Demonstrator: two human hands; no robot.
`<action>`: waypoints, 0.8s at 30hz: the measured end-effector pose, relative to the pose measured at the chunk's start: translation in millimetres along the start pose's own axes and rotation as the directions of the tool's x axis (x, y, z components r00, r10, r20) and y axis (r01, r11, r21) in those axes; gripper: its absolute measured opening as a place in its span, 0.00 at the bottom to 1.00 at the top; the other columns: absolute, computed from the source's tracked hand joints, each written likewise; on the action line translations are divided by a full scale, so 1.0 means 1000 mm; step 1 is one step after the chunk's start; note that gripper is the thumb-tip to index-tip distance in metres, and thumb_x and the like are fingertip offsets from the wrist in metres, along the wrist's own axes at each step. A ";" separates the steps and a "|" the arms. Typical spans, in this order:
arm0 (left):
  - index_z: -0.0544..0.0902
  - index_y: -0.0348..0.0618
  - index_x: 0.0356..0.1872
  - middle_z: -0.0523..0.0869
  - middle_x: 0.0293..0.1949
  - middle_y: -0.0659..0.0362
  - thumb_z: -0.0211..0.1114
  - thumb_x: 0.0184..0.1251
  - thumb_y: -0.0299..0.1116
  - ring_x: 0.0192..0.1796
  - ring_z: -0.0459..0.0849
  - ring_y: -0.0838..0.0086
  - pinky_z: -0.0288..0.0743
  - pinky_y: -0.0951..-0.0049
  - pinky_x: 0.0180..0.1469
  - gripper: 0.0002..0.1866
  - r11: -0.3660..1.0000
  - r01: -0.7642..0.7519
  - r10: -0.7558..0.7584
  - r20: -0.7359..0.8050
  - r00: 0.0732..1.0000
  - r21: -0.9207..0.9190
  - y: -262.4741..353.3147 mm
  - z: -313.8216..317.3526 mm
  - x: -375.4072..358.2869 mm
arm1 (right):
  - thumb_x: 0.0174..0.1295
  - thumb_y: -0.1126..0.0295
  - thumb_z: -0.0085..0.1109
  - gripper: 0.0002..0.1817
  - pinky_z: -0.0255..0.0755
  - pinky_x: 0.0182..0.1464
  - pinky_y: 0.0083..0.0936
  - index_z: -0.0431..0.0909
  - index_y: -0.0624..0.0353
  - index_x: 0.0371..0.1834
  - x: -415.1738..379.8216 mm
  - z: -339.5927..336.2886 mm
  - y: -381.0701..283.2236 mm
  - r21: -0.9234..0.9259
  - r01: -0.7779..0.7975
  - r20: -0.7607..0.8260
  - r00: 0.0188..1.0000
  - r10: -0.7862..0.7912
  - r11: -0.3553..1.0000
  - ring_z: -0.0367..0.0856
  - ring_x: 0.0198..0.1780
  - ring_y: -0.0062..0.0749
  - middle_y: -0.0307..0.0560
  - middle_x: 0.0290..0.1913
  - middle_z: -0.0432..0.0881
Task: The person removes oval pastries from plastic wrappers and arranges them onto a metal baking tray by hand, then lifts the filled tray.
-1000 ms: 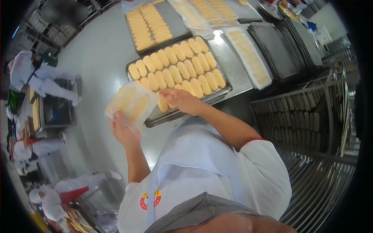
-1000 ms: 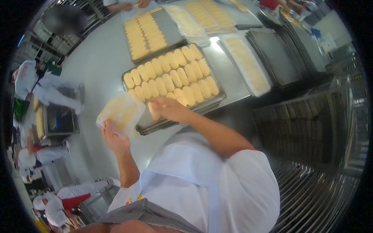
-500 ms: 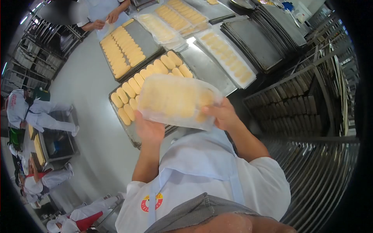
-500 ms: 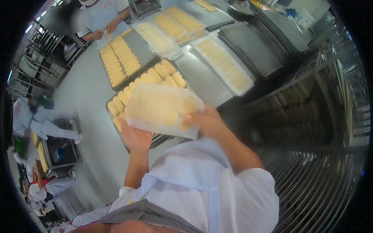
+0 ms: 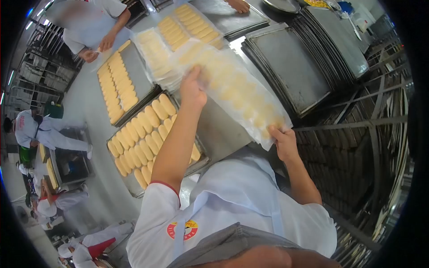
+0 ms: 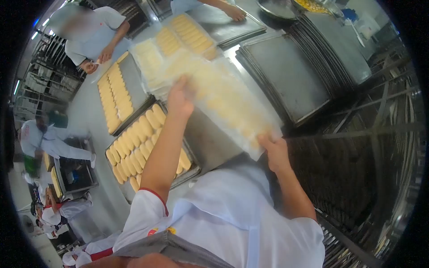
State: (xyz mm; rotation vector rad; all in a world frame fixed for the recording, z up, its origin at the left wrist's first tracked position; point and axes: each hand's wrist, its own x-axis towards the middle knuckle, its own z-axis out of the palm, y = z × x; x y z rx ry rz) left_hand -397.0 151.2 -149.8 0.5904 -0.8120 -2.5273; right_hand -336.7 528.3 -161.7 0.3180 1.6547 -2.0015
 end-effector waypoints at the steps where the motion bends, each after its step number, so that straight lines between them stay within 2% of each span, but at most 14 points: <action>1: 0.86 0.44 0.58 0.91 0.50 0.61 0.71 0.77 0.28 0.50 0.90 0.68 0.86 0.65 0.50 0.12 1.000 0.015 -0.015 0.001 1.000 0.020 -0.018 -0.001 0.018 | 0.74 0.70 0.71 0.17 0.82 0.55 0.25 0.86 0.66 0.62 0.012 -0.010 0.007 0.010 -0.018 -0.034 0.999 0.019 1.000 0.91 0.52 0.27 0.45 0.55 0.92; 4: 0.87 0.42 0.54 0.91 0.47 0.60 0.73 0.76 0.29 0.47 0.90 0.67 0.85 0.67 0.48 0.11 0.971 0.017 0.015 -0.132 0.991 0.239 -0.064 -0.008 0.062 | 0.74 0.71 0.71 0.17 0.82 0.50 0.25 0.85 0.65 0.62 0.039 -0.026 0.032 -0.068 -0.055 -0.104 0.993 0.048 0.996 0.89 0.49 0.26 0.42 0.53 0.91; 5: 0.88 0.41 0.53 0.92 0.45 0.59 0.74 0.75 0.30 0.45 0.91 0.65 0.84 0.65 0.48 0.11 0.921 -0.013 0.078 -0.153 0.985 0.389 -0.076 -0.013 0.072 | 0.74 0.71 0.71 0.16 0.82 0.49 0.25 0.85 0.65 0.61 0.044 -0.027 0.034 -0.112 -0.062 -0.126 0.991 0.047 0.992 0.89 0.47 0.25 0.41 0.52 0.91; 6: 0.88 0.40 0.52 0.92 0.44 0.57 0.74 0.74 0.31 0.44 0.91 0.63 0.84 0.64 0.47 0.11 0.847 -0.035 0.142 -0.163 0.976 0.530 -0.088 -0.019 0.081 | 0.73 0.71 0.71 0.15 0.80 0.43 0.24 0.86 0.64 0.59 0.047 -0.025 0.039 -0.065 -0.052 -0.156 0.987 0.041 0.997 0.87 0.42 0.23 0.39 0.47 0.90; 7: 0.88 0.40 0.50 0.93 0.43 0.55 0.75 0.73 0.32 0.43 0.91 0.61 0.83 0.62 0.47 0.11 0.752 -0.050 0.205 -0.161 0.965 0.658 -0.096 -0.020 0.085 | 0.72 0.70 0.71 0.14 0.80 0.41 0.24 0.86 0.63 0.58 0.049 -0.024 0.041 -0.125 -0.080 -0.163 0.985 0.059 0.989 0.86 0.40 0.22 0.39 0.46 0.90; 9: 0.89 0.39 0.49 0.93 0.42 0.51 0.76 0.70 0.36 0.43 0.91 0.56 0.83 0.58 0.46 0.13 0.437 -0.169 0.387 -0.015 0.922 0.883 -0.106 -0.025 0.094 | 0.72 0.70 0.71 0.13 0.78 0.37 0.23 0.86 0.63 0.56 0.054 -0.029 0.051 -0.245 -0.135 -0.179 0.979 0.092 0.960 0.85 0.37 0.21 0.38 0.43 0.89; 10: 0.89 0.39 0.48 0.93 0.41 0.49 0.77 0.69 0.37 0.43 0.91 0.53 0.82 0.55 0.46 0.14 0.249 -0.212 0.449 0.082 0.890 0.945 -0.107 -0.025 0.096 | 0.72 0.68 0.72 0.12 0.75 0.33 0.22 0.87 0.62 0.53 0.057 -0.025 0.057 -0.313 -0.073 -0.186 0.982 0.014 0.947 0.82 0.33 0.19 0.38 0.39 0.88; 13: 0.88 0.40 0.53 0.93 0.44 0.46 0.78 0.66 0.41 0.48 0.91 0.46 0.80 0.47 0.55 0.20 0.061 -0.097 0.369 0.068 0.927 0.993 -0.109 -0.023 0.101 | 0.72 0.67 0.72 0.11 0.72 0.31 0.21 0.87 0.61 0.51 0.053 -0.020 0.058 -0.386 -0.105 -0.208 0.978 0.024 0.917 0.80 0.30 0.17 0.39 0.36 0.88; 16: 0.83 0.40 0.65 0.92 0.56 0.45 0.78 0.67 0.43 0.60 0.87 0.44 0.73 0.45 0.68 0.29 -0.178 -0.029 0.320 0.086 0.944 0.984 -0.111 -0.026 0.103 | 0.68 0.63 0.76 0.18 0.76 0.36 0.31 0.85 0.64 0.52 0.054 -0.031 0.063 -0.635 -0.101 -0.173 0.985 -0.014 0.766 0.82 0.31 0.27 0.41 0.34 0.86; 19: 0.72 0.41 0.79 0.81 0.73 0.40 0.78 0.68 0.44 0.76 0.75 0.43 0.61 0.43 0.79 0.42 -0.129 -0.119 0.543 0.170 0.822 0.985 -0.113 -0.023 0.087 | 0.67 0.61 0.77 0.24 0.79 0.41 0.38 0.82 0.67 0.58 0.033 -0.030 0.023 -0.780 -0.120 -0.224 0.970 -0.095 0.615 0.84 0.36 0.38 0.47 0.36 0.86; 20: 0.69 0.41 0.82 0.76 0.77 0.38 0.78 0.68 0.44 0.79 0.71 0.43 0.59 0.44 0.81 0.44 -0.065 -0.124 0.586 0.138 0.798 0.990 -0.114 -0.023 0.083 | 0.66 0.60 0.77 0.27 0.80 0.44 0.40 0.81 0.68 0.60 0.029 -0.029 0.010 -0.811 -0.124 -0.248 0.958 -0.143 0.572 0.85 0.38 0.42 0.49 0.38 0.86; 22: 0.62 0.40 0.86 0.66 0.83 0.35 0.77 0.68 0.44 0.85 0.63 0.43 0.54 0.44 0.85 0.50 0.065 -0.134 0.667 0.057 0.743 0.989 -0.119 -0.023 0.071 | 0.67 0.60 0.76 0.28 0.79 0.49 0.42 0.80 0.68 0.62 0.034 -0.027 -0.003 -0.894 0.063 -0.115 0.924 -0.364 0.443 0.86 0.44 0.46 0.54 0.43 0.85; 23: 0.62 0.42 0.87 0.63 0.84 0.33 0.77 0.69 0.44 0.86 0.61 0.43 0.52 0.42 0.85 0.50 0.038 -0.120 0.651 0.067 0.756 0.992 -0.126 -0.028 0.061 | 0.67 0.60 0.76 0.29 0.79 0.52 0.42 0.79 0.68 0.63 0.037 -0.027 -0.006 -0.920 0.147 -0.041 0.886 -0.461 0.364 0.86 0.48 0.49 0.57 0.45 0.85; 24: 0.61 0.44 0.88 0.59 0.85 0.32 0.76 0.69 0.45 0.88 0.58 0.43 0.49 0.40 0.86 0.50 0.012 -0.110 0.635 0.078 0.769 0.994 -0.136 -0.030 0.051 | 0.65 0.59 0.78 0.35 0.73 0.66 0.50 0.76 0.66 0.70 0.052 -0.033 0.005 -0.942 0.248 0.120 0.877 -0.465 0.225 0.81 0.65 0.56 0.64 0.64 0.81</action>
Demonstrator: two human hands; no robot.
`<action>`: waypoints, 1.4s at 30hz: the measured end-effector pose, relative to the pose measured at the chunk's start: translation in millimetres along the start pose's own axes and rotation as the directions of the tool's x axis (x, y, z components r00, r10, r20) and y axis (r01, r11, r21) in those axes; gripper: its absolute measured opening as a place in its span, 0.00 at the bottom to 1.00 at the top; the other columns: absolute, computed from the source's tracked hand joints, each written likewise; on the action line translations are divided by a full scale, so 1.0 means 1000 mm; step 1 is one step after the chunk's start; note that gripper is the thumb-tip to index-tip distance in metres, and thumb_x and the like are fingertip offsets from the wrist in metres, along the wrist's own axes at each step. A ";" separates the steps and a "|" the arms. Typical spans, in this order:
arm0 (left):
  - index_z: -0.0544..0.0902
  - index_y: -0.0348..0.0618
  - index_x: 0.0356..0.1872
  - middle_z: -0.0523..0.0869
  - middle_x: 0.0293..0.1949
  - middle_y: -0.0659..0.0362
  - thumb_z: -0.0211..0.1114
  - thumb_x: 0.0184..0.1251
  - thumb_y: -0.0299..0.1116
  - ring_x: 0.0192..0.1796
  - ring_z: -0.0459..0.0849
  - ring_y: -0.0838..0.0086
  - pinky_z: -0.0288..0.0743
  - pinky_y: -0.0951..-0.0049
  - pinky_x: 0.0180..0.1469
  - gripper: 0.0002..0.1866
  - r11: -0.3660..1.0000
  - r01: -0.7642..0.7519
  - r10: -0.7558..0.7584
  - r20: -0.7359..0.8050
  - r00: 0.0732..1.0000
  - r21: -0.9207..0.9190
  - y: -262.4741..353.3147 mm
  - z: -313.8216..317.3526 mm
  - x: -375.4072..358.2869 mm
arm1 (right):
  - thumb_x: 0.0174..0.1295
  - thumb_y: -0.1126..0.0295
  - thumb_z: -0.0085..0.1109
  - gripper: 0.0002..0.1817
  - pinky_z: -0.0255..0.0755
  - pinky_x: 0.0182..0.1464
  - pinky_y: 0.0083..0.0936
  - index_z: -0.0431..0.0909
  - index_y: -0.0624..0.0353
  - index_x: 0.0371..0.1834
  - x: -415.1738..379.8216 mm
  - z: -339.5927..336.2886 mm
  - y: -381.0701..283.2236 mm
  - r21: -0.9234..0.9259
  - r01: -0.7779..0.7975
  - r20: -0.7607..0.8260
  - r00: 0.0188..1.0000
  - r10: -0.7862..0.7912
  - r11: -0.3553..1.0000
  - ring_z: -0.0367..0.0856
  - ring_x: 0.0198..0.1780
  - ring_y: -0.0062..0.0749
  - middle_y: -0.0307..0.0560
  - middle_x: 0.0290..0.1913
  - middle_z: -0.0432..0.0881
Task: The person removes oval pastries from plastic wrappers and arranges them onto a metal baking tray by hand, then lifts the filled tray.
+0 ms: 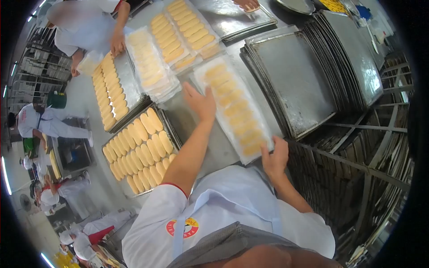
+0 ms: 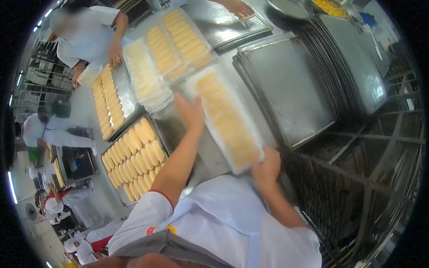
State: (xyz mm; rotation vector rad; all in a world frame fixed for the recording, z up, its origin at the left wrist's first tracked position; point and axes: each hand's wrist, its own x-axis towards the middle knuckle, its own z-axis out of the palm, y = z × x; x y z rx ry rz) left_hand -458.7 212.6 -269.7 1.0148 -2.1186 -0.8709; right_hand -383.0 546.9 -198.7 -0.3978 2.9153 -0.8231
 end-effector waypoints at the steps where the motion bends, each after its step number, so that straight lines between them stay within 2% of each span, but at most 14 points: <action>1: 0.60 0.47 0.88 0.56 0.86 0.31 0.76 0.70 0.45 0.89 0.55 0.42 0.47 0.38 0.87 0.50 1.000 -0.009 0.009 0.019 1.000 0.024 0.001 0.002 -0.011 | 0.66 0.56 0.77 0.38 0.69 0.71 0.54 0.73 0.64 0.74 0.012 0.004 -0.010 -0.020 0.145 -0.012 0.989 -0.145 0.989 0.75 0.70 0.60 0.65 0.69 0.77; 3: 0.62 0.52 0.89 0.52 0.87 0.31 0.74 0.72 0.46 0.89 0.53 0.39 0.44 0.30 0.86 0.47 0.962 -0.076 0.014 0.232 0.973 0.262 0.025 -0.002 -0.023 | 0.67 0.51 0.75 0.44 0.59 0.80 0.63 0.68 0.61 0.81 0.035 0.014 -0.040 -0.066 0.433 -0.031 0.900 -0.435 0.899 0.65 0.81 0.66 0.68 0.80 0.69; 6: 0.65 0.59 0.88 0.48 0.88 0.31 0.72 0.74 0.49 0.89 0.49 0.35 0.42 0.21 0.83 0.43 0.888 -0.173 -0.052 0.467 0.883 0.426 0.027 -0.004 -0.014 | 0.70 0.41 0.67 0.50 0.43 0.83 0.76 0.60 0.55 0.89 0.042 0.052 -0.043 -0.242 0.467 0.363 0.856 -0.367 0.850 0.47 0.89 0.69 0.66 0.90 0.52; 9: 0.67 0.60 0.87 0.47 0.88 0.31 0.71 0.75 0.49 0.89 0.47 0.33 0.42 0.18 0.82 0.41 0.913 -0.176 -0.042 0.512 0.858 0.368 0.014 -0.010 -0.002 | 0.73 0.36 0.59 0.49 0.37 0.82 0.81 0.59 0.53 0.90 0.043 0.054 -0.045 -0.242 0.452 0.445 0.838 -0.316 0.859 0.41 0.91 0.69 0.67 0.90 0.50; 16: 0.69 0.48 0.85 0.48 0.88 0.29 0.69 0.77 0.43 0.90 0.47 0.35 0.46 0.21 0.82 0.38 0.972 -0.130 0.058 0.336 0.940 0.196 0.020 -0.071 -0.013 | 0.75 0.42 0.61 0.44 0.43 0.80 0.84 0.66 0.59 0.85 0.055 0.037 -0.076 -0.251 0.431 0.386 0.866 -0.318 0.867 0.55 0.87 0.69 0.68 0.86 0.60; 21: 0.72 0.43 0.82 0.51 0.88 0.34 0.69 0.77 0.40 0.88 0.57 0.39 0.53 0.31 0.84 0.35 0.986 -0.125 0.084 0.312 0.946 0.114 0.025 -0.128 -0.036 | 0.75 0.53 0.65 0.35 0.49 0.79 0.81 0.71 0.61 0.79 0.143 0.059 -0.120 -0.063 0.564 0.008 0.825 -0.565 0.823 0.65 0.82 0.65 0.64 0.81 0.70; 25: 0.77 0.42 0.77 0.57 0.88 0.38 0.69 0.76 0.36 0.82 0.70 0.41 0.67 0.46 0.81 0.30 0.996 -0.083 0.083 0.327 0.941 -0.013 0.031 -0.167 -0.055 | 0.68 0.64 0.68 0.34 0.52 0.80 0.79 0.72 0.58 0.78 0.249 0.122 -0.173 -0.080 0.691 -0.080 0.714 -0.695 0.719 0.65 0.82 0.64 0.61 0.83 0.68; 28: 0.79 0.42 0.76 0.61 0.87 0.43 0.70 0.76 0.32 0.80 0.75 0.46 0.77 0.59 0.73 0.28 0.996 -0.084 0.094 0.378 0.921 -0.042 0.041 -0.195 -0.071 | 0.67 0.69 0.65 0.31 0.51 0.81 0.78 0.75 0.54 0.76 0.304 0.158 -0.218 -0.263 0.743 -0.023 0.633 -0.774 0.616 0.63 0.84 0.62 0.60 0.84 0.65; 30: 0.81 0.42 0.74 0.64 0.86 0.42 0.71 0.76 0.31 0.80 0.76 0.46 0.80 0.59 0.70 0.27 0.998 0.008 0.020 0.425 0.905 -0.063 0.046 -0.210 -0.077 | 0.69 0.70 0.62 0.28 0.51 0.82 0.78 0.77 0.53 0.74 0.328 0.178 -0.238 -0.378 0.788 -0.016 0.520 -0.854 0.487 0.62 0.85 0.60 0.60 0.85 0.65; 31: 0.81 0.42 0.74 0.65 0.86 0.42 0.71 0.75 0.30 0.79 0.76 0.46 0.81 0.59 0.68 0.27 0.996 0.055 -0.016 0.450 0.893 -0.074 0.046 -0.216 -0.081 | 0.70 0.70 0.61 0.26 0.51 0.82 0.78 0.78 0.52 0.72 0.335 0.182 -0.247 -0.401 0.790 0.015 0.511 -0.859 0.463 0.62 0.86 0.59 0.60 0.84 0.65; 32: 0.82 0.41 0.71 0.69 0.84 0.42 0.71 0.76 0.31 0.66 0.87 0.51 0.84 0.59 0.61 0.25 0.997 -0.042 0.063 0.397 0.916 -0.062 0.039 -0.217 -0.088 | 0.71 0.70 0.60 0.24 0.51 0.82 0.78 0.79 0.52 0.70 0.341 0.186 -0.255 -0.425 0.792 0.048 0.504 -0.863 0.439 0.61 0.86 0.58 0.59 0.84 0.66; 35: 0.83 0.41 0.70 0.71 0.83 0.43 0.71 0.76 0.32 0.61 0.89 0.54 0.86 0.61 0.54 0.23 0.988 -0.150 0.153 0.330 0.932 -0.036 0.024 -0.221 -0.099 | 0.73 0.68 0.58 0.18 0.52 0.82 0.76 0.82 0.50 0.64 0.354 0.195 -0.263 -0.455 0.795 0.101 0.493 -0.864 0.401 0.61 0.86 0.54 0.55 0.83 0.69; 38: 0.83 0.41 0.70 0.73 0.81 0.43 0.71 0.77 0.32 0.63 0.89 0.52 0.87 0.63 0.54 0.23 0.994 0.074 -0.031 0.423 0.906 -0.084 0.032 -0.235 -0.100 | 0.73 0.67 0.58 0.14 0.54 0.82 0.72 0.83 0.49 0.59 0.365 0.198 -0.261 -0.428 0.822 0.095 0.454 -0.886 0.376 0.65 0.84 0.51 0.51 0.79 0.75; 42: 0.83 0.40 0.69 0.77 0.78 0.43 0.69 0.78 0.31 0.63 0.89 0.52 0.87 0.63 0.57 0.22 0.989 0.058 0.001 0.406 0.914 -0.134 0.032 -0.237 -0.097 | 0.72 0.65 0.58 0.11 0.63 0.78 0.64 0.84 0.48 0.54 0.371 0.190 -0.262 -0.417 0.814 0.019 0.453 -0.891 0.405 0.73 0.77 0.46 0.46 0.70 0.82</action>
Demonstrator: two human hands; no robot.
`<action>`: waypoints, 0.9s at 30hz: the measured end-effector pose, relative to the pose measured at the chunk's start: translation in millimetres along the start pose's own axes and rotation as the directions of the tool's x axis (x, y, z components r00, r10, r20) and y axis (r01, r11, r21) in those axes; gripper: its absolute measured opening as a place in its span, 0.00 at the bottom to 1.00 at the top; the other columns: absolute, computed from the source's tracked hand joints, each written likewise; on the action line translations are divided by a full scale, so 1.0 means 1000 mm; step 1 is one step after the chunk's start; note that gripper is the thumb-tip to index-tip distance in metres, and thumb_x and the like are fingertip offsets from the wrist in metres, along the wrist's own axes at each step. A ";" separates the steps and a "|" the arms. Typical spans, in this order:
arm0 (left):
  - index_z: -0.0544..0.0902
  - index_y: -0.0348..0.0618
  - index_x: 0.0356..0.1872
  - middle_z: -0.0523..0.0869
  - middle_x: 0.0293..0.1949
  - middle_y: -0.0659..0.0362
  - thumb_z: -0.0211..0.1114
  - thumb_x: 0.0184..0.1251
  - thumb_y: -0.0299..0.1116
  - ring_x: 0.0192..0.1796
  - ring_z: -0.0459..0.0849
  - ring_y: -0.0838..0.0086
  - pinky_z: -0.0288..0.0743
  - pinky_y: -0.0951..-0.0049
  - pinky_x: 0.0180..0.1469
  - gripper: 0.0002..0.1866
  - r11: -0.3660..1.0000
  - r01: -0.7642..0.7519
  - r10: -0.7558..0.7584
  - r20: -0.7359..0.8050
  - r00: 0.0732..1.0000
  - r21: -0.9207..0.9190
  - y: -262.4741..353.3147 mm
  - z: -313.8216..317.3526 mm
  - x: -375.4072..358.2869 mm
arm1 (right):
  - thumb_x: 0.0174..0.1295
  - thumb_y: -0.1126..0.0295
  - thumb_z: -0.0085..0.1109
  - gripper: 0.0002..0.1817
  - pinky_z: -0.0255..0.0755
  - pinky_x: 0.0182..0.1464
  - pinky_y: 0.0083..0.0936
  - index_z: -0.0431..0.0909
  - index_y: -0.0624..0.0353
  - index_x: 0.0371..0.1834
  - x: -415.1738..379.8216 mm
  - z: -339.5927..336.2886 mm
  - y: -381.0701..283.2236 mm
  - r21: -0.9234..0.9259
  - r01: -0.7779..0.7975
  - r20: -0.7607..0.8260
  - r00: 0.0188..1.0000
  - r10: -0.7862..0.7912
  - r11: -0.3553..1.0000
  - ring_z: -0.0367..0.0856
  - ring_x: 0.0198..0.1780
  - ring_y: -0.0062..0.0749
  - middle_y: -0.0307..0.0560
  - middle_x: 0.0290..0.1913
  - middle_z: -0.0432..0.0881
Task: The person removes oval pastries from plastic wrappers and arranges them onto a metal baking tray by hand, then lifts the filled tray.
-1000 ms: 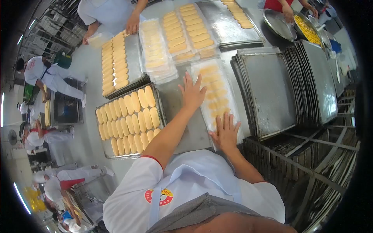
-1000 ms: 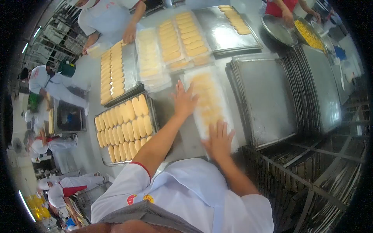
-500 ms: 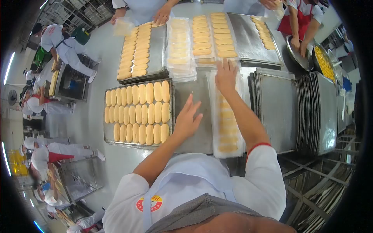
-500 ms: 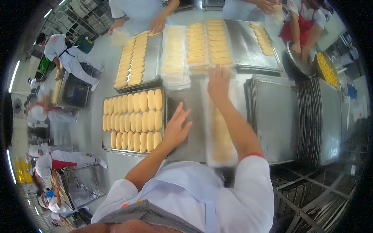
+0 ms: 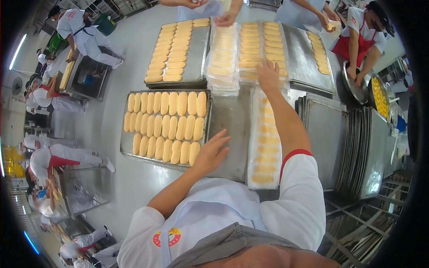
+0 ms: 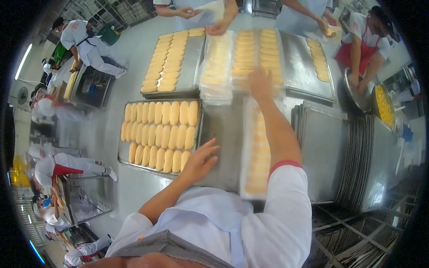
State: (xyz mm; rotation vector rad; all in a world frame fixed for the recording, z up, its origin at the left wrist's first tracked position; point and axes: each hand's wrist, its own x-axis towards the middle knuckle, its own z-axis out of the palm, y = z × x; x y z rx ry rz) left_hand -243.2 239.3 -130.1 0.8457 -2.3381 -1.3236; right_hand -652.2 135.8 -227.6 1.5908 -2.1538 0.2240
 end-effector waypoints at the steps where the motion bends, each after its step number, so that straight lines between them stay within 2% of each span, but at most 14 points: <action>1: 0.84 0.39 0.69 0.79 0.77 0.44 0.69 0.79 0.31 0.61 0.90 0.53 0.86 0.63 0.57 0.21 0.999 -0.042 0.042 -0.019 0.999 0.000 -0.003 0.003 0.002 | 0.72 0.65 0.59 0.10 0.67 0.76 0.61 0.84 0.49 0.53 0.003 -0.009 0.000 0.029 -0.082 0.010 0.997 0.081 0.996 0.76 0.74 0.46 0.46 0.67 0.83; 2: 0.84 0.39 0.69 0.80 0.76 0.44 0.69 0.79 0.31 0.59 0.91 0.54 0.86 0.63 0.57 0.21 0.996 -0.084 0.084 -0.036 0.996 -0.001 -0.004 0.005 0.005 | 0.71 0.65 0.60 0.09 0.71 0.73 0.58 0.85 0.49 0.52 0.007 -0.022 -0.003 0.056 -0.164 0.022 0.986 0.163 0.985 0.79 0.71 0.46 0.46 0.64 0.84; 3: 0.84 0.39 0.69 0.83 0.74 0.46 0.69 0.80 0.32 0.60 0.91 0.58 0.85 0.65 0.58 0.21 0.996 -0.027 0.025 -0.019 0.999 -0.089 -0.004 0.008 0.009 | 0.71 0.66 0.61 0.09 0.75 0.70 0.55 0.85 0.49 0.51 0.009 -0.031 -0.005 0.081 -0.246 0.037 0.969 0.244 0.966 0.81 0.67 0.46 0.45 0.62 0.84; 5: 0.85 0.39 0.69 0.87 0.70 0.50 0.69 0.80 0.33 0.60 0.89 0.66 0.82 0.68 0.60 0.20 0.961 0.093 -0.087 0.033 0.996 -0.259 0.000 0.013 0.017 | 0.70 0.68 0.64 0.07 0.80 0.62 0.49 0.85 0.51 0.49 0.006 -0.034 -0.002 0.212 -0.299 -0.177 0.925 0.337 0.931 0.84 0.62 0.47 0.46 0.59 0.85; 6: 0.85 0.39 0.68 0.89 0.67 0.49 0.68 0.81 0.33 0.59 0.90 0.66 0.83 0.67 0.60 0.20 0.953 0.135 -0.119 0.073 0.990 -0.272 0.002 0.015 0.023 | 0.70 0.69 0.65 0.07 0.83 0.58 0.47 0.85 0.52 0.48 0.004 -0.036 0.001 0.279 -0.313 -0.278 0.879 0.388 0.908 0.86 0.59 0.48 0.46 0.58 0.85; 9: 0.86 0.38 0.67 0.92 0.59 0.49 0.66 0.82 0.35 0.57 0.91 0.68 0.83 0.66 0.61 0.19 0.935 0.224 -0.177 0.186 0.967 -0.274 0.012 0.018 0.044 | 0.70 0.74 0.66 0.09 0.87 0.48 0.42 0.83 0.57 0.51 -0.001 -0.032 0.017 0.469 -0.234 -0.360 0.830 0.426 0.851 0.88 0.51 0.51 0.52 0.57 0.84; 11: 0.86 0.36 0.67 0.92 0.58 0.53 0.64 0.84 0.37 0.58 0.88 0.73 0.80 0.69 0.64 0.20 0.939 0.238 -0.179 0.239 0.954 -0.247 0.023 0.022 0.058 | 0.73 0.76 0.64 0.09 0.88 0.46 0.40 0.82 0.60 0.54 -0.005 -0.029 0.022 0.607 -0.247 -0.306 0.804 0.510 0.755 0.89 0.50 0.48 0.54 0.59 0.84; 14: 0.84 0.36 0.69 0.91 0.61 0.52 0.62 0.87 0.42 0.60 0.88 0.70 0.79 0.67 0.67 0.23 0.907 0.237 -0.143 0.274 0.951 -0.348 0.021 0.038 0.074 | 0.76 0.79 0.60 0.09 0.88 0.45 0.37 0.81 0.63 0.56 -0.008 -0.042 0.024 0.759 -0.266 -0.219 0.755 0.618 0.595 0.90 0.48 0.42 0.56 0.62 0.84; 18: 0.74 0.38 0.79 0.84 0.71 0.48 0.55 0.87 0.61 0.70 0.84 0.58 0.75 0.56 0.74 0.37 0.535 0.446 -0.170 0.425 0.889 -0.718 0.030 0.051 0.097 | 0.78 0.82 0.56 0.10 0.88 0.48 0.35 0.80 0.64 0.57 -0.013 -0.119 0.008 0.897 -0.114 -0.202 0.754 0.626 0.427 0.89 0.51 0.36 0.55 0.70 0.83; 20: 0.68 0.39 0.83 0.79 0.76 0.45 0.50 0.85 0.70 0.75 0.80 0.52 0.73 0.49 0.78 0.45 0.261 0.520 -0.124 0.506 0.854 -0.814 0.032 0.052 0.111 | 0.78 0.83 0.54 0.11 0.87 0.51 0.34 0.80 0.64 0.58 -0.017 -0.170 -0.002 0.820 -0.028 -0.341 0.778 0.528 0.572 0.89 0.53 0.37 0.56 0.72 0.81; 21: 0.66 0.40 0.84 0.78 0.77 0.45 0.49 0.83 0.72 0.76 0.78 0.51 0.71 0.48 0.79 0.47 0.106 0.548 -0.097 0.540 0.836 -0.830 0.034 0.054 0.120 | 0.78 0.84 0.54 0.11 0.87 0.53 0.33 0.79 0.64 0.59 -0.019 -0.194 -0.007 0.771 0.018 -0.406 0.784 0.470 0.636 0.89 0.53 0.37 0.56 0.73 0.81; 23: 0.63 0.40 0.85 0.76 0.79 0.43 0.47 0.80 0.76 0.79 0.75 0.49 0.69 0.44 0.81 0.52 -0.206 0.572 -0.025 0.589 0.808 -0.794 0.036 0.058 0.135 | 0.76 0.82 0.56 0.11 0.84 0.53 0.31 0.80 0.63 0.57 -0.024 -0.236 -0.021 0.763 0.125 -0.491 0.750 0.443 0.634 0.90 0.55 0.41 0.58 0.69 0.85; 26: 0.64 0.37 0.85 0.75 0.79 0.42 0.47 0.76 0.81 0.78 0.78 0.49 0.72 0.46 0.79 0.57 -0.408 0.482 0.174 0.452 0.875 -0.775 0.056 0.059 0.136 | 0.76 0.81 0.58 0.10 0.84 0.56 0.31 0.81 0.62 0.56 -0.042 -0.287 -0.037 0.783 0.266 -0.542 0.735 0.407 0.562 0.89 0.61 0.46 0.62 0.68 0.86; 27: 0.65 0.37 0.84 0.75 0.79 0.42 0.47 0.77 0.79 0.78 0.78 0.49 0.71 0.45 0.79 0.55 -0.531 0.517 0.288 0.431 0.855 -0.671 0.061 0.057 0.132 | 0.76 0.81 0.58 0.09 0.84 0.58 0.32 0.81 0.61 0.56 -0.050 -0.301 -0.042 0.794 0.307 -0.546 0.738 0.396 0.524 0.89 0.63 0.48 0.63 0.68 0.85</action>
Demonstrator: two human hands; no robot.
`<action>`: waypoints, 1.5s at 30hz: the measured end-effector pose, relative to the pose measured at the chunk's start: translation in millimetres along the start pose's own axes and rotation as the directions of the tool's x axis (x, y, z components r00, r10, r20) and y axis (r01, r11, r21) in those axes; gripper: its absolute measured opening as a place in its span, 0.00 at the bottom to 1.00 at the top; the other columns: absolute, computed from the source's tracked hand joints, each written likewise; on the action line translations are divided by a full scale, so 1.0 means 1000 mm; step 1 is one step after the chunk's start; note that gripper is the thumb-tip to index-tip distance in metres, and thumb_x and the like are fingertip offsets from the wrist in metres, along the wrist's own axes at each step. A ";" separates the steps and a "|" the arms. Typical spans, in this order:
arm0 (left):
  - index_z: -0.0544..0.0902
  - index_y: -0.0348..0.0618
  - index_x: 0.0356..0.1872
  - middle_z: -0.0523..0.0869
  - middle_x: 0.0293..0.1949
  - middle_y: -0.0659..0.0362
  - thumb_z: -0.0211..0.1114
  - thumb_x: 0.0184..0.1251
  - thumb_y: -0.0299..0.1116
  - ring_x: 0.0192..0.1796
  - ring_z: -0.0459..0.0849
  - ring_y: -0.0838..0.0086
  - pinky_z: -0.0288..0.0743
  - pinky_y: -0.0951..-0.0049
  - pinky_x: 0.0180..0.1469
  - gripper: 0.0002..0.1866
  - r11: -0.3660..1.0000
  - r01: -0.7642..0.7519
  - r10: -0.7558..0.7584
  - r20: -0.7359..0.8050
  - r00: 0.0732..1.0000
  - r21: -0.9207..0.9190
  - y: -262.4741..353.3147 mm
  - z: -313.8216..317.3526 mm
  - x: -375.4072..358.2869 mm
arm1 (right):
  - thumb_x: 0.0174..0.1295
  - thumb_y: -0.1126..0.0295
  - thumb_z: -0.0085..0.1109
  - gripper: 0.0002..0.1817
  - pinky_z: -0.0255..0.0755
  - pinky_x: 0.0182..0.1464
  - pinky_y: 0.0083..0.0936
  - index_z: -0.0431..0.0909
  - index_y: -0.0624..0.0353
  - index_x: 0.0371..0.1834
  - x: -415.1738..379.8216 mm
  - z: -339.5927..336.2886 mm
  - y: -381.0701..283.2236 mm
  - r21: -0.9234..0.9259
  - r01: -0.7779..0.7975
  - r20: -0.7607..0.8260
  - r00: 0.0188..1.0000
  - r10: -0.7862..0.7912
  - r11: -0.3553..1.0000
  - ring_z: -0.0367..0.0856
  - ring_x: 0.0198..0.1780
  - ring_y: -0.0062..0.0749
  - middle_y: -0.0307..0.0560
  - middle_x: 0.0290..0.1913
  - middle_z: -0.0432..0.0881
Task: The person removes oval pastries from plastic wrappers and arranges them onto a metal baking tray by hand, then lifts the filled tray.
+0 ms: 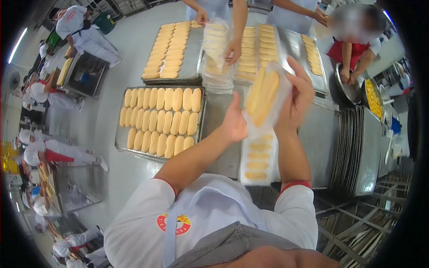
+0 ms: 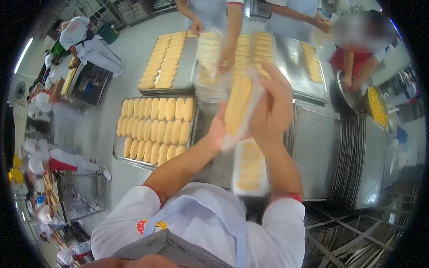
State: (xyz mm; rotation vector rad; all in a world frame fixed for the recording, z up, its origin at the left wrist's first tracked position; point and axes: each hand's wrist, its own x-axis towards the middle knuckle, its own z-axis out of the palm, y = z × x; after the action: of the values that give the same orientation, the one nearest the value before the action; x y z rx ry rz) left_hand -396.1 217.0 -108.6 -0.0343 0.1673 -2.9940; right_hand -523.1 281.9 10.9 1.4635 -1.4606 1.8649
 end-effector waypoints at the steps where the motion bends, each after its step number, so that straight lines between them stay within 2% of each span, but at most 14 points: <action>1: 0.67 0.37 0.83 0.76 0.79 0.42 0.48 0.77 0.78 0.78 0.77 0.49 0.70 0.44 0.80 0.54 0.987 0.058 -0.041 0.113 0.993 -0.153 -0.004 0.005 -0.005 | 0.77 0.79 0.58 0.09 0.83 0.60 0.35 0.81 0.61 0.56 -0.003 -0.004 -0.015 0.041 0.030 0.023 0.999 -0.031 0.999 0.88 0.65 0.52 0.65 0.70 0.83; 2: 0.68 0.37 0.83 0.76 0.79 0.42 0.49 0.78 0.77 0.79 0.77 0.49 0.69 0.43 0.81 0.52 0.947 0.133 -0.065 0.231 0.971 -0.292 -0.005 0.008 -0.010 | 0.78 0.78 0.58 0.09 0.83 0.62 0.38 0.80 0.61 0.57 -0.007 -0.010 -0.030 0.082 0.060 0.042 0.997 -0.063 0.995 0.87 0.67 0.56 0.67 0.71 0.82; 5: 0.72 0.38 0.80 0.79 0.76 0.40 0.55 0.85 0.63 0.76 0.79 0.46 0.69 0.43 0.81 0.40 0.966 0.136 -0.099 0.170 0.980 -0.219 0.011 0.003 -0.038 | 0.78 0.73 0.62 0.13 0.83 0.66 0.50 0.77 0.60 0.62 -0.029 -0.050 -0.085 0.104 0.035 0.258 0.964 -0.061 0.994 0.84 0.70 0.67 0.71 0.75 0.76; 8: 0.73 0.39 0.80 0.79 0.78 0.47 0.54 0.85 0.61 0.79 0.76 0.50 0.66 0.43 0.83 0.39 0.967 -0.219 0.244 -0.217 0.945 0.129 0.029 0.025 -0.077 | 0.77 0.67 0.66 0.22 0.84 0.61 0.56 0.75 0.59 0.69 -0.065 -0.054 -0.112 0.312 0.054 0.183 0.976 -0.116 0.948 0.87 0.64 0.70 0.72 0.74 0.77; 9: 0.73 0.38 0.80 0.79 0.77 0.47 0.53 0.86 0.59 0.79 0.77 0.50 0.66 0.44 0.83 0.37 0.925 -0.306 0.358 -0.252 0.899 0.225 0.035 0.038 -0.093 | 0.76 0.66 0.67 0.23 0.85 0.59 0.56 0.75 0.59 0.70 -0.065 -0.031 -0.114 0.325 0.277 0.044 0.951 -0.307 0.904 0.88 0.62 0.69 0.72 0.73 0.78; 11: 0.73 0.37 0.78 0.81 0.76 0.48 0.52 0.88 0.55 0.78 0.78 0.51 0.67 0.46 0.83 0.34 0.796 -0.437 0.572 -0.284 0.770 0.417 0.052 0.069 -0.130 | 0.74 0.67 0.69 0.24 0.87 0.57 0.52 0.75 0.59 0.69 -0.066 -0.016 -0.131 0.303 0.384 0.043 0.909 -0.415 0.872 0.89 0.60 0.65 0.68 0.71 0.78; 13: 0.75 0.38 0.77 0.83 0.74 0.50 0.49 0.91 0.49 0.76 0.79 0.53 0.69 0.47 0.82 0.28 0.718 -0.527 0.633 -0.110 0.767 0.455 0.080 0.077 -0.181 | 0.71 0.71 0.70 0.22 0.88 0.57 0.48 0.75 0.60 0.65 -0.076 -0.020 -0.154 0.262 0.223 0.261 0.920 -0.292 0.939 0.88 0.59 0.60 0.64 0.70 0.77; 17: 0.76 0.43 0.76 0.82 0.75 0.52 0.48 0.92 0.45 0.78 0.78 0.57 0.71 0.47 0.81 0.24 0.255 -0.564 0.956 -0.116 0.271 0.785 0.137 0.079 -0.290 | 0.61 0.80 0.66 0.19 0.86 0.49 0.46 0.85 0.65 0.57 -0.121 0.023 -0.169 0.158 0.083 0.395 0.908 -0.139 0.984 0.90 0.53 0.59 0.66 0.65 0.85; 21: 0.73 0.44 0.80 0.79 0.77 0.51 0.47 0.93 0.46 0.78 0.77 0.55 0.72 0.45 0.80 0.26 0.222 -0.624 0.974 -0.146 0.172 0.749 0.151 0.116 -0.386 | 0.57 0.84 0.67 0.16 0.85 0.47 0.39 0.88 0.64 0.49 -0.194 0.104 -0.204 0.077 -0.098 0.375 0.925 0.062 0.992 0.90 0.49 0.51 0.62 0.62 0.87; 33: 0.75 0.43 0.78 0.81 0.75 0.53 0.50 0.92 0.43 0.76 0.79 0.57 0.74 0.48 0.78 0.24 0.276 -0.675 0.938 -0.041 0.343 0.684 0.256 0.042 -0.543 | 0.55 0.83 0.72 0.16 0.84 0.50 0.40 0.85 0.61 0.47 -0.295 0.248 -0.247 -0.225 -0.015 0.490 0.863 0.127 0.974 0.87 0.52 0.52 0.56 0.63 0.85; 38: 0.74 0.40 0.78 0.81 0.75 0.52 0.50 0.91 0.39 0.75 0.80 0.59 0.75 0.51 0.77 0.24 0.414 -0.698 0.850 0.025 0.526 0.585 0.285 0.022 -0.557 | 0.54 0.83 0.70 0.15 0.83 0.60 0.45 0.85 0.60 0.46 -0.303 0.266 -0.253 -0.270 -0.010 0.563 0.809 0.167 0.963 0.84 0.61 0.57 0.56 0.62 0.85; 42: 0.70 0.41 0.82 0.77 0.79 0.54 0.49 0.93 0.44 0.79 0.75 0.58 0.68 0.49 0.82 0.27 0.307 -0.540 0.914 -0.084 0.397 0.784 0.278 0.021 -0.543 | 0.57 0.81 0.67 0.13 0.81 0.63 0.47 0.85 0.60 0.45 -0.307 0.265 -0.241 -0.322 -0.001 0.624 0.752 0.213 0.947 0.83 0.64 0.60 0.57 0.62 0.85; 44: 0.70 0.40 0.81 0.78 0.78 0.54 0.50 0.93 0.43 0.79 0.75 0.58 0.70 0.50 0.81 0.27 0.380 -0.652 0.846 0.037 0.531 0.656 0.282 0.017 -0.542 | 0.58 0.80 0.66 0.12 0.81 0.64 0.48 0.85 0.60 0.45 -0.306 0.269 -0.232 -0.320 0.021 0.641 0.741 0.200 0.947 0.82 0.65 0.61 0.58 0.62 0.85; 45: 0.70 0.40 0.81 0.79 0.77 0.53 0.50 0.93 0.43 0.78 0.77 0.59 0.72 0.51 0.80 0.26 0.352 -0.661 0.864 0.042 0.502 0.663 0.284 0.014 -0.541 | 0.58 0.80 0.66 0.12 0.80 0.65 0.49 0.85 0.60 0.46 -0.305 0.271 -0.228 -0.320 0.038 0.646 0.739 0.189 0.947 0.82 0.65 0.61 0.58 0.62 0.85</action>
State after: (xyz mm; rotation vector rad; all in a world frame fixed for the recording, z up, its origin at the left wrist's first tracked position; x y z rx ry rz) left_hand 179.7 13.5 -135.1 0.4767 -0.6086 -1.8895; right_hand -89.8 231.5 -158.3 2.0392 -2.0418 1.0651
